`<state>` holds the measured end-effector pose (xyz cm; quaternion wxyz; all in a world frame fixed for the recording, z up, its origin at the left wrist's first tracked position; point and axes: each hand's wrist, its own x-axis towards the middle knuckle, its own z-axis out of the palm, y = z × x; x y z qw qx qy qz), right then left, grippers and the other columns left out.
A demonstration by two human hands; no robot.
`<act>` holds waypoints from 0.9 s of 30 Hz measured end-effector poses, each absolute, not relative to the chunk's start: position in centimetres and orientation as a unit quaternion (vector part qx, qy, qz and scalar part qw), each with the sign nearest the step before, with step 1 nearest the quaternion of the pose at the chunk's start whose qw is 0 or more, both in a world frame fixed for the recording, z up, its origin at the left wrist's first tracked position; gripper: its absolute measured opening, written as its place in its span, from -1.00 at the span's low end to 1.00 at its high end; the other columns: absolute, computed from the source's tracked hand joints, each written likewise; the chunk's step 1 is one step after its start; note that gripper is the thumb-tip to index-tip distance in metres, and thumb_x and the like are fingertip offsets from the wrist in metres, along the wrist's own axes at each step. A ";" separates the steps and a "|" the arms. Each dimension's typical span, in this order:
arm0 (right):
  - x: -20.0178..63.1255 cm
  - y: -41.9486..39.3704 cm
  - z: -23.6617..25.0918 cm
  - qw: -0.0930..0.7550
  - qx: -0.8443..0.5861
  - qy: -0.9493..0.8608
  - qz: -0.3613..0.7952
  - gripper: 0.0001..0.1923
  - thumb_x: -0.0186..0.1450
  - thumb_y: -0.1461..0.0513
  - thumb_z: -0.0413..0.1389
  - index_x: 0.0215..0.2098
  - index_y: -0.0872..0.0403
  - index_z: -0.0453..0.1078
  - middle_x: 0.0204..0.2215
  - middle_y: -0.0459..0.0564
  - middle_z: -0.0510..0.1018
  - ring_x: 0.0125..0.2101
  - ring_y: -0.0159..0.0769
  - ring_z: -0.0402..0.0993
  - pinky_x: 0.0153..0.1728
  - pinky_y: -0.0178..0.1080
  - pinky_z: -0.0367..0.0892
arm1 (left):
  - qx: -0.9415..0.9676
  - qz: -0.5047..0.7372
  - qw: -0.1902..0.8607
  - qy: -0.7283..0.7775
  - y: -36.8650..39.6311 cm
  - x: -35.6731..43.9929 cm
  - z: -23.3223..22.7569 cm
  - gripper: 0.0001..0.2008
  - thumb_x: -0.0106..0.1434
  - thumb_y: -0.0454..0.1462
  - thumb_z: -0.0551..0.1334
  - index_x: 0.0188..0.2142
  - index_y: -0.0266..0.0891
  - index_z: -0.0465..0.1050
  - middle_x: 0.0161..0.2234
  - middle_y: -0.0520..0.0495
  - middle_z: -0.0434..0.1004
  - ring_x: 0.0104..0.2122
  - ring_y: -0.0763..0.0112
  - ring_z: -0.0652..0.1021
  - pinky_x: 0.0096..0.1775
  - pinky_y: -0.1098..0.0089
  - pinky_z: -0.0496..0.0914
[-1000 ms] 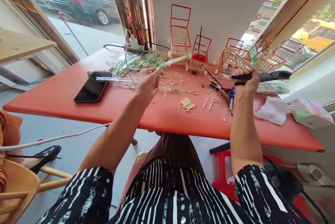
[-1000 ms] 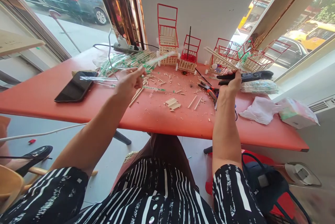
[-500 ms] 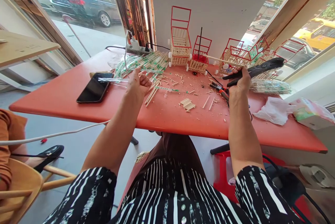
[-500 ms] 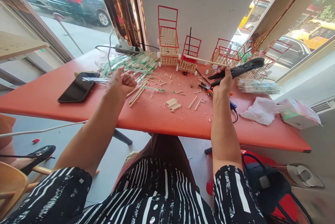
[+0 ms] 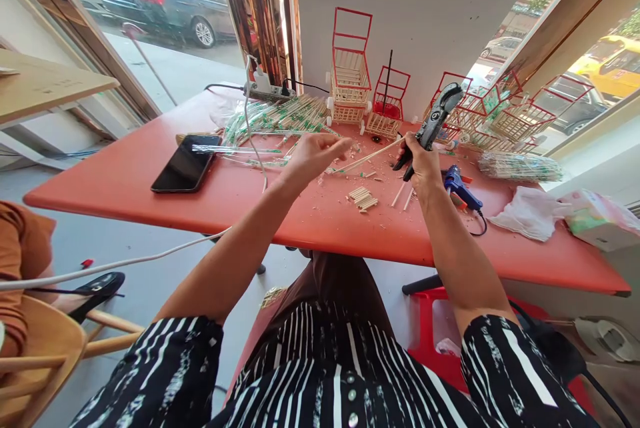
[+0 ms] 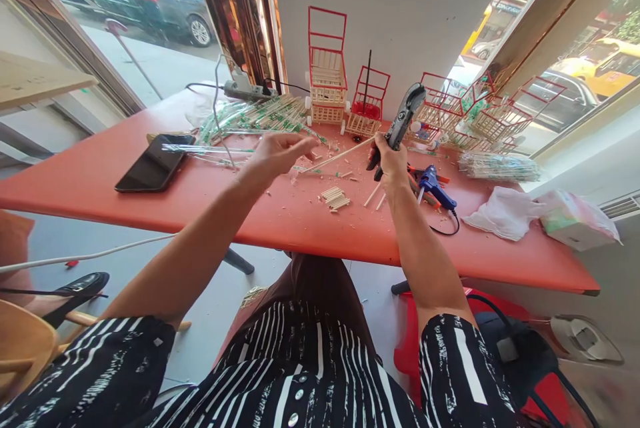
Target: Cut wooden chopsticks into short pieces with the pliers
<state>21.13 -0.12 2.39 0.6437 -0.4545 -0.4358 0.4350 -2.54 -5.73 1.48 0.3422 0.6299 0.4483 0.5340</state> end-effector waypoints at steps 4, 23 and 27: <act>20.7 -0.5 2.1 0.636 -0.461 -0.455 0.421 -0.58 0.18 0.08 0.49 -0.52 0.08 0.37 -0.68 -0.27 0.42 -0.70 -0.53 0.32 -0.68 -0.41 0.32 | 0.734 0.432 0.196 0.486 -5.6 -1.1 1.1 -0.84 0.11 -0.22 0.49 -0.31 -0.23 0.73 -0.40 -0.05 0.63 -0.35 0.33 0.54 -0.28 0.35 0.28; 21.5 -0.3 2.8 0.652 -0.476 -0.403 0.431 -0.55 0.17 0.06 0.49 -0.52 0.09 0.35 -0.70 -0.29 0.42 -0.71 -0.57 0.32 -0.68 -0.45 0.33 | 0.703 0.289 0.113 0.640 -3.6 -3.2 -0.6 -0.78 0.24 -0.29 0.25 -0.50 -0.23 0.62 -0.39 -0.14 0.64 -0.31 0.20 0.57 -0.25 0.30 0.32; 21.4 -0.3 2.9 0.626 -0.476 -0.412 0.460 -0.57 0.17 0.09 0.50 -0.52 0.11 0.37 -0.68 -0.26 0.45 -0.70 -0.55 0.34 -0.66 -0.42 0.36 | 0.669 0.242 0.060 0.701 -3.2 -3.6 -1.4 -0.77 0.22 -0.38 0.22 -0.24 -0.25 0.69 -0.15 -0.27 0.70 -0.09 0.01 0.61 -0.14 0.22 0.36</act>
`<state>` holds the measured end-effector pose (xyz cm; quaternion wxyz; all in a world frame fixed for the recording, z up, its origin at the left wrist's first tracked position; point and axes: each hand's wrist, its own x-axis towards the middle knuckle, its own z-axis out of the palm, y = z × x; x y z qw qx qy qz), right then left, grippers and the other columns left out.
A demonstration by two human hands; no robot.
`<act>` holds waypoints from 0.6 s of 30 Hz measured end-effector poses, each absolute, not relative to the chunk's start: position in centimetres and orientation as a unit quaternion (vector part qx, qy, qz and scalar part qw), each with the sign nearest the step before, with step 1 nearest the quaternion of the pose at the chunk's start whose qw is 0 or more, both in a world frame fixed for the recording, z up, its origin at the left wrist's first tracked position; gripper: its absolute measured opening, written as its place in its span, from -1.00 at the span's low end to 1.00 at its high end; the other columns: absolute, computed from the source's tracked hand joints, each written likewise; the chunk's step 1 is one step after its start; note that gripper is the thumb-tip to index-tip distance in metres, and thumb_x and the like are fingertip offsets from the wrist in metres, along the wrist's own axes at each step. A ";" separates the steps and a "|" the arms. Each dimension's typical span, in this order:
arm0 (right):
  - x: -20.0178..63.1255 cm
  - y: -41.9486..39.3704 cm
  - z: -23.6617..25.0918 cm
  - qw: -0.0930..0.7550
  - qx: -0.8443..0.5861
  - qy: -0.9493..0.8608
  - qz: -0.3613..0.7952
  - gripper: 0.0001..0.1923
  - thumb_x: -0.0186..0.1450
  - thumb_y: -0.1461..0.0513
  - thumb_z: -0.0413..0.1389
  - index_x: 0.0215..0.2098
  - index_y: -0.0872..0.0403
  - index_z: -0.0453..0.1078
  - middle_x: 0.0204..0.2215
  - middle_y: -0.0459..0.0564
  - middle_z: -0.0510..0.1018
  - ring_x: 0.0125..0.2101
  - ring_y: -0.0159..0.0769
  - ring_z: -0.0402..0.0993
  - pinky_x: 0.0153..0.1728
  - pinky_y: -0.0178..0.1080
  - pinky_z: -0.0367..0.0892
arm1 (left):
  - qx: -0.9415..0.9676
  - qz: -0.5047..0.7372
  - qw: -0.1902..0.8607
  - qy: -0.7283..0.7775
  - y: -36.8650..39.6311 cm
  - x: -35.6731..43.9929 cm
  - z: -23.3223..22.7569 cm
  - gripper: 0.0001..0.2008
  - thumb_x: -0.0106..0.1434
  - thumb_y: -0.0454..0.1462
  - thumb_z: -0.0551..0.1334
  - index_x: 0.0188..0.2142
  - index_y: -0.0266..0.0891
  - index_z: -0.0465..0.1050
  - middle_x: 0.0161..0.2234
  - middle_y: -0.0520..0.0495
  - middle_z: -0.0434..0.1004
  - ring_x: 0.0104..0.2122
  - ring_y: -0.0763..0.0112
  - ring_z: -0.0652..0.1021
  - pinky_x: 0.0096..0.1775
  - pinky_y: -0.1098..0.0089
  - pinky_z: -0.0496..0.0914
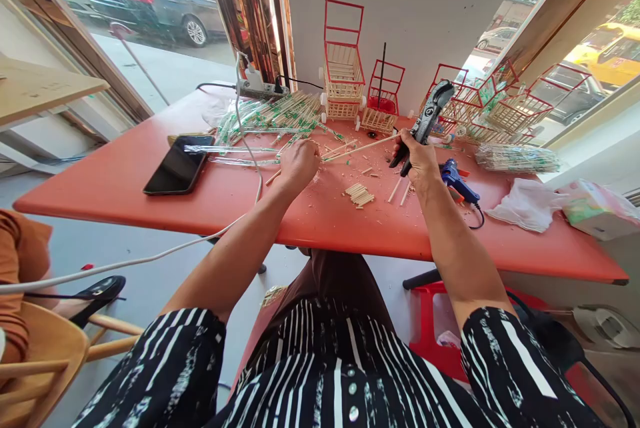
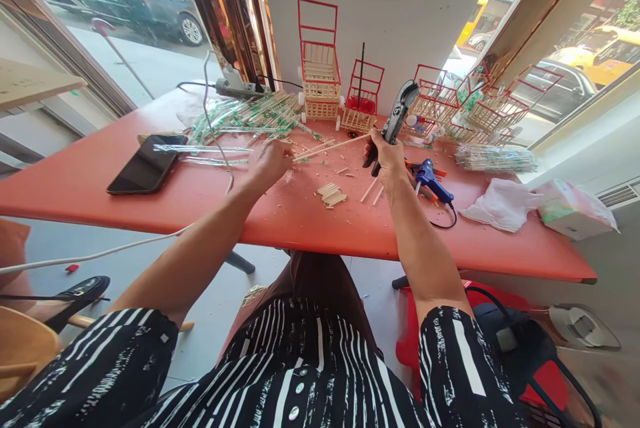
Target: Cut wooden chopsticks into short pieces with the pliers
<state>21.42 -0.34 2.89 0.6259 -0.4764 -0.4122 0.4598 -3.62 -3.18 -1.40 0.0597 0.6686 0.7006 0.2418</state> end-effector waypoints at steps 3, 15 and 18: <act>21.2 -0.4 2.7 0.618 -0.483 -0.426 0.451 -0.56 0.16 0.09 0.50 -0.52 0.10 0.37 -0.68 -0.26 0.45 -0.70 -0.55 0.34 -0.67 -0.42 0.35 | 0.653 0.329 0.067 0.679 -3.0 -3.8 -1.4 -0.73 0.22 -0.40 0.24 -0.13 -0.25 0.67 -0.14 -0.23 0.68 -0.08 0.09 0.58 -0.07 0.24 0.37; 22.2 0.4 2.3 0.599 -0.485 -0.491 0.406 -0.53 0.22 -0.01 0.45 -0.47 0.05 0.32 -0.66 -0.25 0.42 -0.69 -0.53 0.36 -0.66 -0.43 0.35 | 0.535 0.414 0.643 0.358 -4.4 -2.8 -1.2 -0.86 0.25 -0.34 0.44 -0.41 -0.38 0.58 -0.48 -0.16 0.61 -0.55 0.53 0.46 -0.47 0.52 0.32; 22.0 0.4 2.2 0.594 -0.486 -0.502 0.397 -0.52 0.22 -0.01 0.45 -0.47 0.05 0.30 -0.67 -0.26 0.40 -0.69 -0.53 0.35 -0.66 -0.44 0.34 | 0.488 0.426 0.674 0.356 -4.8 -2.6 -1.3 -0.89 0.31 -0.32 0.42 -0.31 -0.37 0.62 -0.45 -0.16 0.65 -0.51 0.51 0.52 -0.44 0.53 0.38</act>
